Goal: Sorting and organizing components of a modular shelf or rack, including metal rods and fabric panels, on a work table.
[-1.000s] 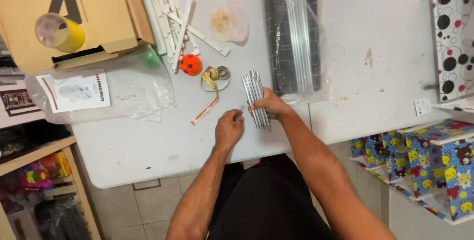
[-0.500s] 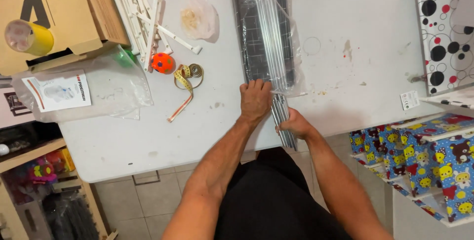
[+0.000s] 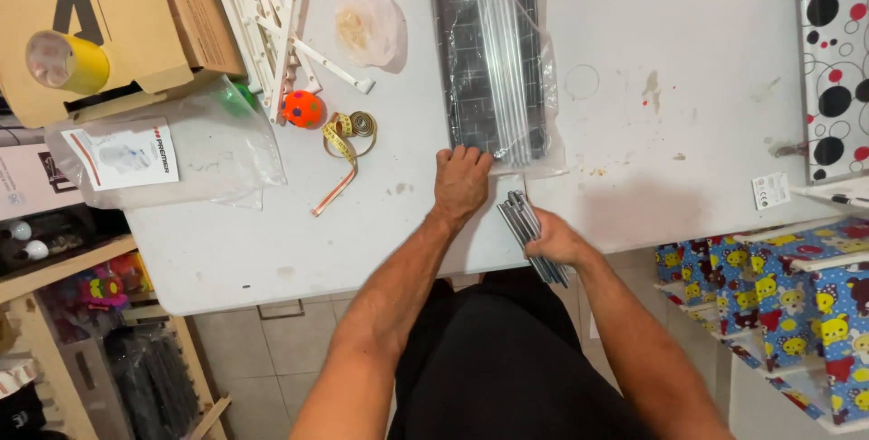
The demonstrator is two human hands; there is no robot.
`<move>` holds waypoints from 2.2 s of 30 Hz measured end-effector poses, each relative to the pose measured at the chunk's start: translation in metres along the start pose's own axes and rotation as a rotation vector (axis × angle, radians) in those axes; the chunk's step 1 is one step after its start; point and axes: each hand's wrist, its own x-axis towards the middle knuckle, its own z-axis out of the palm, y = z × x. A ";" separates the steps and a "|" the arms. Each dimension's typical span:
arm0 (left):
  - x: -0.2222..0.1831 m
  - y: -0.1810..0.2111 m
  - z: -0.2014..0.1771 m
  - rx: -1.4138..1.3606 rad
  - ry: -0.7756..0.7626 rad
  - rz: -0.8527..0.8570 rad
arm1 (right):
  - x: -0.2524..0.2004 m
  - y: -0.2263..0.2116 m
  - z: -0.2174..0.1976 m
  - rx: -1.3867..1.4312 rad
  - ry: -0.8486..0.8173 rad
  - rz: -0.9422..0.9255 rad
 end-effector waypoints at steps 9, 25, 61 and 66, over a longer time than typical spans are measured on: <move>0.012 0.031 -0.061 -0.152 0.037 -0.074 | 0.056 -0.067 -0.001 0.601 0.138 -0.289; 0.036 0.046 -0.085 -0.246 0.123 -0.025 | 0.202 -0.140 -0.049 0.238 0.472 0.087; -0.007 -0.262 -0.126 -0.309 0.254 -0.558 | 0.211 -0.248 0.111 -0.468 0.225 -0.553; 0.044 -0.322 -0.127 -0.263 0.077 -0.798 | 0.277 -0.324 0.144 -0.645 0.367 -0.440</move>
